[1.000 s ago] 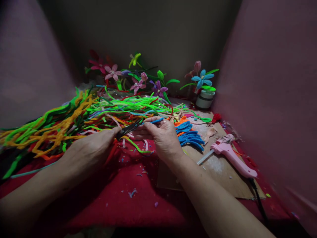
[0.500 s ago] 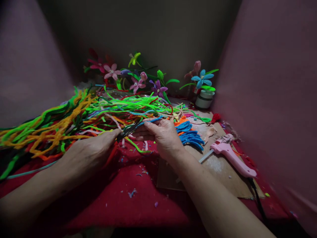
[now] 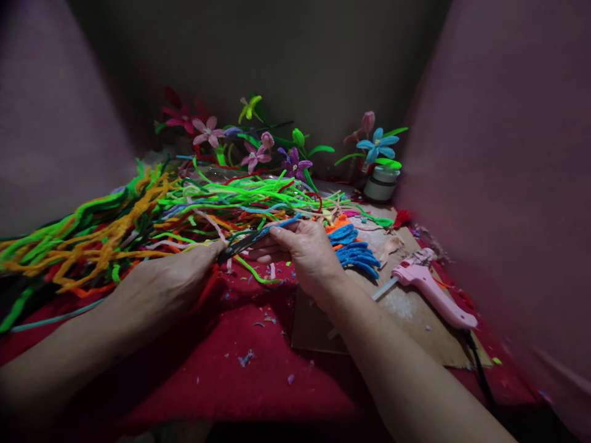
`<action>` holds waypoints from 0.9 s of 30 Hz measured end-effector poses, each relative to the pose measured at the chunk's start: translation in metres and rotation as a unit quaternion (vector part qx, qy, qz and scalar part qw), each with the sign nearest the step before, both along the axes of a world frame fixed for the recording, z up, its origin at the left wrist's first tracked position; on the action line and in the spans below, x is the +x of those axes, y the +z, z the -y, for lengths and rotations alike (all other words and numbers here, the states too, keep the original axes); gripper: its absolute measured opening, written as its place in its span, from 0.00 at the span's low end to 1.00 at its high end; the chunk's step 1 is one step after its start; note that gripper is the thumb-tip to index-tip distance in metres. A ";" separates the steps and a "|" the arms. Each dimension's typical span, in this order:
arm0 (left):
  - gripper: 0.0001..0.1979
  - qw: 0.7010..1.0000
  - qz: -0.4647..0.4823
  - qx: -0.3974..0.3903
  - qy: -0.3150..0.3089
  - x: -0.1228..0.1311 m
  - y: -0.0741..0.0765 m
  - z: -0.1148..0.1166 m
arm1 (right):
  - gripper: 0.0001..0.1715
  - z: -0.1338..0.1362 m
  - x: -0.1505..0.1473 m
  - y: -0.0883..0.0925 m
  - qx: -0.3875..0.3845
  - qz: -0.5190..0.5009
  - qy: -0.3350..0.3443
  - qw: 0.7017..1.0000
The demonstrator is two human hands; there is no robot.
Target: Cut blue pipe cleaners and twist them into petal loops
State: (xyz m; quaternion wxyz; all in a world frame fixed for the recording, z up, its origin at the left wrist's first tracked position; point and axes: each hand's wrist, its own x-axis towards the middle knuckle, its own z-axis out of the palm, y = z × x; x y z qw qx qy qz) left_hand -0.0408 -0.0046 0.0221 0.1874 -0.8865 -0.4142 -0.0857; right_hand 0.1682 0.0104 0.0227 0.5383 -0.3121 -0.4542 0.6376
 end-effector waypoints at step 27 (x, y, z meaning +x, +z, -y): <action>0.22 0.998 -0.059 -0.008 0.034 0.006 0.003 0.006 | 0.08 0.001 0.002 0.000 -0.008 0.015 0.005 1.000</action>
